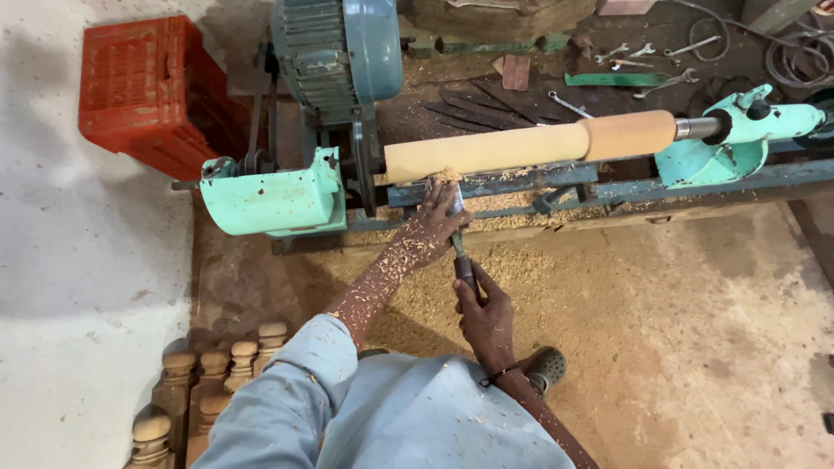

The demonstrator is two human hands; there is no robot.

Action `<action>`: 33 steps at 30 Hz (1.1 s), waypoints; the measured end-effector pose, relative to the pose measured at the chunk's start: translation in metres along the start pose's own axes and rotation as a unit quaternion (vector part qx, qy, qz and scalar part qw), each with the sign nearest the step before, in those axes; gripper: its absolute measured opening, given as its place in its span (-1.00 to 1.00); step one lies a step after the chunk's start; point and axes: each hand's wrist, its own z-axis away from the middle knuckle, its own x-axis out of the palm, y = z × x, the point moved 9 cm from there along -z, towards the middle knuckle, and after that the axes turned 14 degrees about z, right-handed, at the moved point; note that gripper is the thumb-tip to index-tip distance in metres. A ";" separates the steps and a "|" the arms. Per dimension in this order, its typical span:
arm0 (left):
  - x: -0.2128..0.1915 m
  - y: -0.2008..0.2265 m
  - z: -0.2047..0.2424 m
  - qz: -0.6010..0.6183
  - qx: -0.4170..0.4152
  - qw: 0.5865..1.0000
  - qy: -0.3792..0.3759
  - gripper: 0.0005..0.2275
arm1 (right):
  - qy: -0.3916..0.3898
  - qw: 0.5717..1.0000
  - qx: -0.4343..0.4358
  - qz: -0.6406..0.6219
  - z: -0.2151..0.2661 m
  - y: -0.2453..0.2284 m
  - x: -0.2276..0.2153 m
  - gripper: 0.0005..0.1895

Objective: The person shapes a wooden cylinder on a lathe by applying hand-held chisels to the rotating wood. They turn the power on and off at a wall switch and use a wrench to adjust the lathe machine components.

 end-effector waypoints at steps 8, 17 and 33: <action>-0.002 -0.010 0.008 -0.028 0.014 1.000 -0.003 -0.49 | -0.002 1.000 -0.002 -0.008 0.007 -0.003 0.016 -0.41; 0.002 -0.022 0.016 0.000 -0.007 1.000 -0.015 -0.49 | 0.010 1.000 -0.018 -0.006 0.009 -0.002 0.027 -0.39; 0.003 -0.037 0.028 -0.027 0.001 0.999 0.022 -0.45 | -0.034 0.997 -0.021 -0.063 0.011 0.001 0.051 -0.37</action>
